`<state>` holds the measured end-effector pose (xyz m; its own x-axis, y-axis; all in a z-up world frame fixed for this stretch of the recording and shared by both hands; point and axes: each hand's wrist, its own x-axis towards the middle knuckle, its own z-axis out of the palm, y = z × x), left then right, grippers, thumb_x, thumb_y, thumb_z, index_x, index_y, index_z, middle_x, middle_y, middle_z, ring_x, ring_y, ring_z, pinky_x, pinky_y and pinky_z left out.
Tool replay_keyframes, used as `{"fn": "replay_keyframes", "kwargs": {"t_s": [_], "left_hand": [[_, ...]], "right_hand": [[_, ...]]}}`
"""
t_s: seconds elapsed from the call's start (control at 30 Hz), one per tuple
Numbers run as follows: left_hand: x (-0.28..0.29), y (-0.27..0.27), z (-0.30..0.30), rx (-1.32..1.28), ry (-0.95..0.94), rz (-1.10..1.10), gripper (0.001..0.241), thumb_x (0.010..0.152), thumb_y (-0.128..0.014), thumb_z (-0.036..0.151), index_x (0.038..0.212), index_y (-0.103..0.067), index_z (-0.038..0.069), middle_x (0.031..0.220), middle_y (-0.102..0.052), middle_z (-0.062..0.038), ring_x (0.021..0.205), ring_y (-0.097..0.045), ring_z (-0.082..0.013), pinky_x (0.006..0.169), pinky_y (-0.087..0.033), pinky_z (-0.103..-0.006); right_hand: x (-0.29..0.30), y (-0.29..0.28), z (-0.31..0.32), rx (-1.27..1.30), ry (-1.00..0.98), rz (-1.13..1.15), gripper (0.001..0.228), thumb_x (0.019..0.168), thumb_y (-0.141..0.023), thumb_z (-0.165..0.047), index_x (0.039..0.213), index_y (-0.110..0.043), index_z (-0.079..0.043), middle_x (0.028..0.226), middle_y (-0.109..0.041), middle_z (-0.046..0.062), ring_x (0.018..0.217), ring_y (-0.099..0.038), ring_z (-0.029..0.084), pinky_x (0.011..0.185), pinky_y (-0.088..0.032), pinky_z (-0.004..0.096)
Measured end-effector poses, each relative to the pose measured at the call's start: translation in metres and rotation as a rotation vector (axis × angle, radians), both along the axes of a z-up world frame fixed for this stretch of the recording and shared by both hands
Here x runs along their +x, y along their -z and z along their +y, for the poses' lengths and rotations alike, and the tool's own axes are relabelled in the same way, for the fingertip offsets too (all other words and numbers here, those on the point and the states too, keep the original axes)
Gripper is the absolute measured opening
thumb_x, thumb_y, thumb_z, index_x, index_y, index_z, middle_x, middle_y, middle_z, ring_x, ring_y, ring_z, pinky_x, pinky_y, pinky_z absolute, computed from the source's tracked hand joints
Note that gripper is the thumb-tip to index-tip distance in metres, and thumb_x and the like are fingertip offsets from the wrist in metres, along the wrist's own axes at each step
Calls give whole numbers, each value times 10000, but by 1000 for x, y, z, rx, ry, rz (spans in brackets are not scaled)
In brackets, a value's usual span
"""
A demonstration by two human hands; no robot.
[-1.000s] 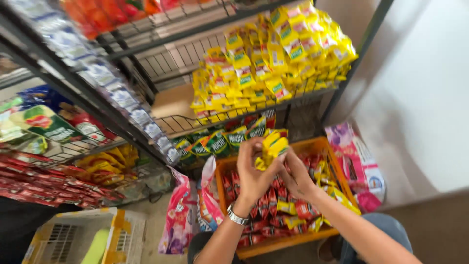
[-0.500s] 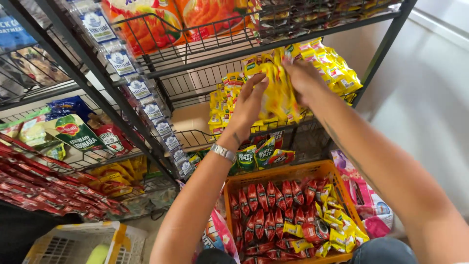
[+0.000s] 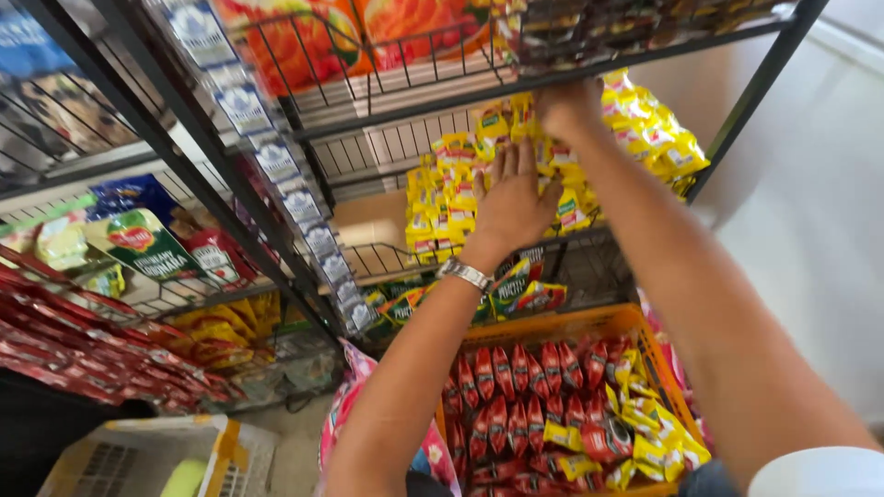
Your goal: Stocking and organizing small seasoning packets from a crate onto shelves in a grocery store.
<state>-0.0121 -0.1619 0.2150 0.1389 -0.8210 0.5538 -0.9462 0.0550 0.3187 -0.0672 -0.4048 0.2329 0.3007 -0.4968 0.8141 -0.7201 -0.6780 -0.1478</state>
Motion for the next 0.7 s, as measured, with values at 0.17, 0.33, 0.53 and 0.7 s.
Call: {"fn": "replay_keyframes", "kwargs": {"t_s": [0.17, 0.33, 0.53, 0.7], "left_hand": [[-1, -14, 69, -202, 103, 300, 823, 957, -659, 349, 1603, -268, 22, 1622, -258, -306, 1521, -255, -457, 1189, -176, -632], [-2, 38, 141, -345, 172, 528, 648, 1029, -646, 175, 1600, -360, 64, 1655, -384, -226, 1590, -337, -413, 1331, -243, -480], [-1, 214, 150, 114, 157, 568, 674, 992, -675, 301, 1532, -375, 33, 1540, -428, -250, 1433, -406, -425, 1207, -329, -497], [-16, 303, 159, 1062, 78, 36, 855, 847, -659, 499, 1581, -323, 218, 1547, -413, -155, 1338, -515, -357, 1022, -456, -552]], "right_hand": [[-67, 0, 11, 9, -355, 137, 231, 1035, -704, -293, 1143, -692, -89, 1131, -697, 193, 1089, -639, 419, 901, -494, 533], [-155, -13, 200, -63, -533, -3, 154, 1116, -574, -100, 1166, -630, 35, 1102, -664, 199, 1078, -623, 388, 945, -471, 449], [-180, 133, 268, 398, -710, -72, 66, 1030, -605, -66, 994, -659, -53, 1015, -713, 106, 998, -699, 280, 882, -549, 379], [-175, 310, 280, 904, -291, 1020, 160, 949, -650, -273, 1061, -725, -186, 969, -721, 149, 892, -719, 356, 725, -570, 504]]}}
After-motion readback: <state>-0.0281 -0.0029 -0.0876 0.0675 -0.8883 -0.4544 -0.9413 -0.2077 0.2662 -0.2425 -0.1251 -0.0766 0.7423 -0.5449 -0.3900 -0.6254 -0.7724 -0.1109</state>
